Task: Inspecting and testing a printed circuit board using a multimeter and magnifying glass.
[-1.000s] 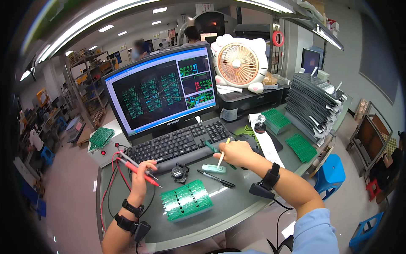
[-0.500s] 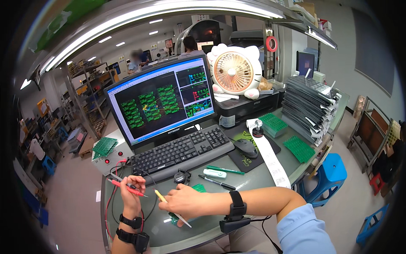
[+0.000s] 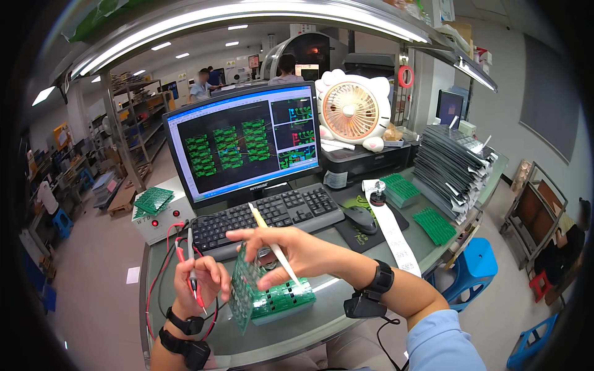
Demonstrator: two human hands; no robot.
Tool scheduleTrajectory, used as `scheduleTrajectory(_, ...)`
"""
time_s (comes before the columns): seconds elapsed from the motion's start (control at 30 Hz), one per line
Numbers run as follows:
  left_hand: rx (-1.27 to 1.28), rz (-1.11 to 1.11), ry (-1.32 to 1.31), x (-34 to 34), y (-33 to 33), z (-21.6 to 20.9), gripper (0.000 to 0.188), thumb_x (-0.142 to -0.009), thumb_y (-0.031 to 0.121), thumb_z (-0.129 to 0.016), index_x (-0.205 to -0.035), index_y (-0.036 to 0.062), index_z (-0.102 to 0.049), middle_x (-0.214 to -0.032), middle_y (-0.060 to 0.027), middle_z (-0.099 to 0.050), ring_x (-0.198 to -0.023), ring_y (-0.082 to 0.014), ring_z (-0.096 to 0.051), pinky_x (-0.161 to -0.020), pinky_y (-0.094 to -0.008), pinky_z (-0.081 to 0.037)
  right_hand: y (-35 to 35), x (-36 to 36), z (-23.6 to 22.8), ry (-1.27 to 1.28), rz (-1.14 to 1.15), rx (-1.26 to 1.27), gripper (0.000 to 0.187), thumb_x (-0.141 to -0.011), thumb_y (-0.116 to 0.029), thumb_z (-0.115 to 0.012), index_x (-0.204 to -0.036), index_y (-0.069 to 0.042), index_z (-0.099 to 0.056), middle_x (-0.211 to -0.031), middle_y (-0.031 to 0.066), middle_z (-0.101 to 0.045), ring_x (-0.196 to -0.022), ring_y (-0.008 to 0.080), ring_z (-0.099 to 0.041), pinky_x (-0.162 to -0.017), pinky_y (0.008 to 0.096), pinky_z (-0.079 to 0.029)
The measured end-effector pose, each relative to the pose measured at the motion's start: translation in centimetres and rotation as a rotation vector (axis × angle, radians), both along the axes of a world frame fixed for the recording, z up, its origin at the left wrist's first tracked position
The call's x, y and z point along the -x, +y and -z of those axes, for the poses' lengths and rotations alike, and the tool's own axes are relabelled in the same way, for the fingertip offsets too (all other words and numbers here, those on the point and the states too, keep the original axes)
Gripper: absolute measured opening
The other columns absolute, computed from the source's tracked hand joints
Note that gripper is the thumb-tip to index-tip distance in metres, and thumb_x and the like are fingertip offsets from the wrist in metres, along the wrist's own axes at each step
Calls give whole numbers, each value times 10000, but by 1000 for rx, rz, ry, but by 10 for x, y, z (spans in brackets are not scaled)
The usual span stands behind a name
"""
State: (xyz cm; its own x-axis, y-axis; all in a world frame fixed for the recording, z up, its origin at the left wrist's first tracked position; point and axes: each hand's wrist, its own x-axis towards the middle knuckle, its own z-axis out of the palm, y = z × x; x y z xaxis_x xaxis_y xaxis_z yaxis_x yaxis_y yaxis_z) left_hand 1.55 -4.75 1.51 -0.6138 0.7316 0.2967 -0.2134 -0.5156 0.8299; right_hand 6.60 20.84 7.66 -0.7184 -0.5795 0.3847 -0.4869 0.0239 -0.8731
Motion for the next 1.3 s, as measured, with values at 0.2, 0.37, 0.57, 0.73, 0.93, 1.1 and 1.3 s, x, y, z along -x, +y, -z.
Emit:
scheduleTrajectory(0.2, 316, -94, 173, 2, -22, 27, 535, -916, 466, -346, -827, -5, -586, -738, -111, -607, -652, -169, -560, -619, -270, -431, 11, 2, 42, 221, -6, -300, 494, -717, -276, -826, -1079, -46, -581, -1440, 175, -441, -1275, 313, -489, -1001, 409, -415)
scheduleTrajectory(0.37, 540, -230, 340, -1, -26, 25, 449, -922, 394, -394, -838, -10, -571, -711, -108, -604, -615, -155, -570, -583, -272, -460, -42, 23, 28, 156, 185, -205, 449, -856, -340, -706, -1127, -8, -572, -974, 143, -693, -918, 281, -685, -798, 354, -527)
scheduleTrajectory(0.57, 553, -319, 245, -19, -25, 33, 302, -946, 268, -440, -945, -1, -575, -817, -66, -639, -730, -134, -601, -638, -268, -459, -95, 41, 32, -140, 15, -204, 403, -928, -382, -609, -972, 17, -581, -733, 132, -657, -555, 201, -666, -562, 305, -517)
scheduleTrajectory(0.73, 598, -221, 300, -17, -26, 21, 514, -977, 422, -355, -777, 6, -582, -713, -47, -581, -643, -117, -543, -591, -254, -431, -78, 43, 45, -313, 110, 55, 286, -923, -260, -645, -809, -55, -480, -675, -7, -534, -589, 76, -549, -536, 226, -466)
scheduleTrajectory(0.93, 622, -169, 317, -11, -29, 17, 510, -972, 409, -348, -755, 1, -565, -664, -34, -540, -602, -102, -502, -574, -249, -407, -22, 28, 50, -530, 139, 115, 278, -887, -258, -687, -794, -88, -488, -672, 1, -553, -596, 98, -622, -507, 212, -447)
scheduleTrajectory(1.1, 632, -177, 350, -8, -27, 20, 487, -961, 376, -345, -730, 1, -552, -635, -36, -522, -575, -110, -487, -550, -257, -389, -18, 13, 57, -512, 43, 54, 256, -895, -255, -684, -898, -38, -548, -764, 60, -640, -664, 140, -678, -554, 207, -488)
scheduleTrajectory(1.3, 677, -163, 364, -6, -24, 21, 446, -934, 338, -356, -710, 1, -545, -595, -48, -505, -533, -132, -478, -524, -277, -381, -25, 3, 72, -584, 109, 57, 268, -907, -252, -668, -908, -34, -512, -810, 54, -635, -738, 91, -657, -572, 219, -499)
